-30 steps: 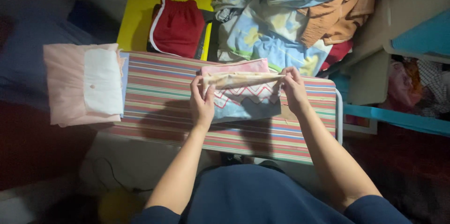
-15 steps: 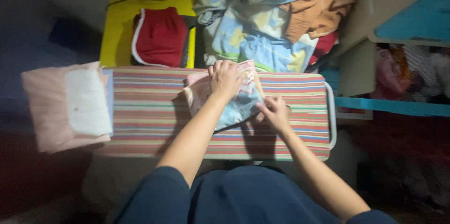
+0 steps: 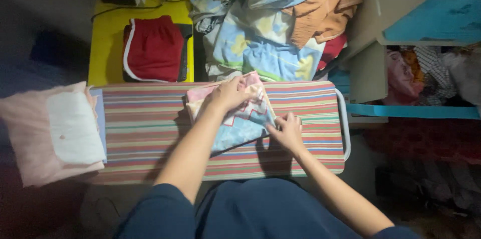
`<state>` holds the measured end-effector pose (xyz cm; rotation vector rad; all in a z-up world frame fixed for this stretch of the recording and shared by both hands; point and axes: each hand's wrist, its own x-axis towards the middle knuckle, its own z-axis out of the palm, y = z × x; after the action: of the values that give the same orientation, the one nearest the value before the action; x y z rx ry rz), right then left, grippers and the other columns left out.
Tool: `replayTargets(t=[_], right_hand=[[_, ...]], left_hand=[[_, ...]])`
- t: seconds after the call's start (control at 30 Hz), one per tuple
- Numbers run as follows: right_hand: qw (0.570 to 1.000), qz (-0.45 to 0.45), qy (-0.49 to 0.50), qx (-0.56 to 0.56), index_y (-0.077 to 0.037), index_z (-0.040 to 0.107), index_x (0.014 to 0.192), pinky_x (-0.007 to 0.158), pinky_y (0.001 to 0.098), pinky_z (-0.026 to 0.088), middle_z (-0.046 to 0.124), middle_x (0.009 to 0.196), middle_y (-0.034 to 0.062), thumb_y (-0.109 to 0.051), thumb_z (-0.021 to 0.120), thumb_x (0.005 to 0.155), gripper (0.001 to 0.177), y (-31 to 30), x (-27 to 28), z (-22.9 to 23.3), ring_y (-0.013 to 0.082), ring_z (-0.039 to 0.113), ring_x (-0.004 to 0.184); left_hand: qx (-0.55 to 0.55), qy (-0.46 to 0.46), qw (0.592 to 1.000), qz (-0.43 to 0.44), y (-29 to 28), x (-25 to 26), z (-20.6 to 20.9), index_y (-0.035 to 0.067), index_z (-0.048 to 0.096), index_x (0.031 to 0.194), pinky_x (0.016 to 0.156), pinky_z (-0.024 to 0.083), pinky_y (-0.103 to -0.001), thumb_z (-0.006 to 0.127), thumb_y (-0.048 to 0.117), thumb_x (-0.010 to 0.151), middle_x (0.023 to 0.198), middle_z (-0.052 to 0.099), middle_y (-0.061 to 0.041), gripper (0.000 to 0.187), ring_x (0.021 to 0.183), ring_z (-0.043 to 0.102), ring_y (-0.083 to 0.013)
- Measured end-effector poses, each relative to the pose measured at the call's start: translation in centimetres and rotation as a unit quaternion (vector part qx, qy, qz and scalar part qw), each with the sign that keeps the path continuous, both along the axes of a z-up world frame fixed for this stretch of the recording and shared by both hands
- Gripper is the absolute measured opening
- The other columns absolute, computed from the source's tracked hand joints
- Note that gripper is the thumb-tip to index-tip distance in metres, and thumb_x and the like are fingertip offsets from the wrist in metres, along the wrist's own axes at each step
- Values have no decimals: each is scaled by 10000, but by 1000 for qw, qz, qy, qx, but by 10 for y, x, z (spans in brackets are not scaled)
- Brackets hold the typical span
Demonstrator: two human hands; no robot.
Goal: The recorder is folding several items of laundry on an ironing board, including a dress, a patterned top, and a pillowcase.
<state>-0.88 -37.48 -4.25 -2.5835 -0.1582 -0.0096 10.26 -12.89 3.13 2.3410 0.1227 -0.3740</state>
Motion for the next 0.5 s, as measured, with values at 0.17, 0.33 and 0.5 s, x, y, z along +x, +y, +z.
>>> replayTargets(t=[0.17, 0.33, 0.5], right_hand=[[999, -19, -23, 41, -144, 714, 1061, 877, 501, 451, 603, 1062, 156, -433, 800, 857, 364, 13, 51, -23, 369, 559, 1041], [988, 63, -53, 130, -146, 643, 1226, 825, 466, 490, 596, 1044, 169, -369, 768, 847, 457, 36, 111, -13, 364, 589, 962], [989, 135, 26, 58, -162, 703, 1108, 780, 477, 495, 601, 950, 176, -384, 804, 792, 398, 34, 137, 22, 369, 596, 899]], left_hand=[[138, -59, 982, -110, 64, -34, 4, 141, 669, 1112, 970, 506, -472, 866, 558, 614, 1147, 721, -131, 679, 1120, 672, -321], [145, -10, 989, -37, 121, -64, -4, 162, 711, 1162, 972, 498, -474, 873, 532, 662, 1137, 721, -160, 643, 1101, 674, -350], [-21, -21, 999, 24, 151, -85, -15, 121, 710, 1181, 881, 546, -423, 863, 449, 722, 1095, 737, -157, 585, 1035, 713, -324]])
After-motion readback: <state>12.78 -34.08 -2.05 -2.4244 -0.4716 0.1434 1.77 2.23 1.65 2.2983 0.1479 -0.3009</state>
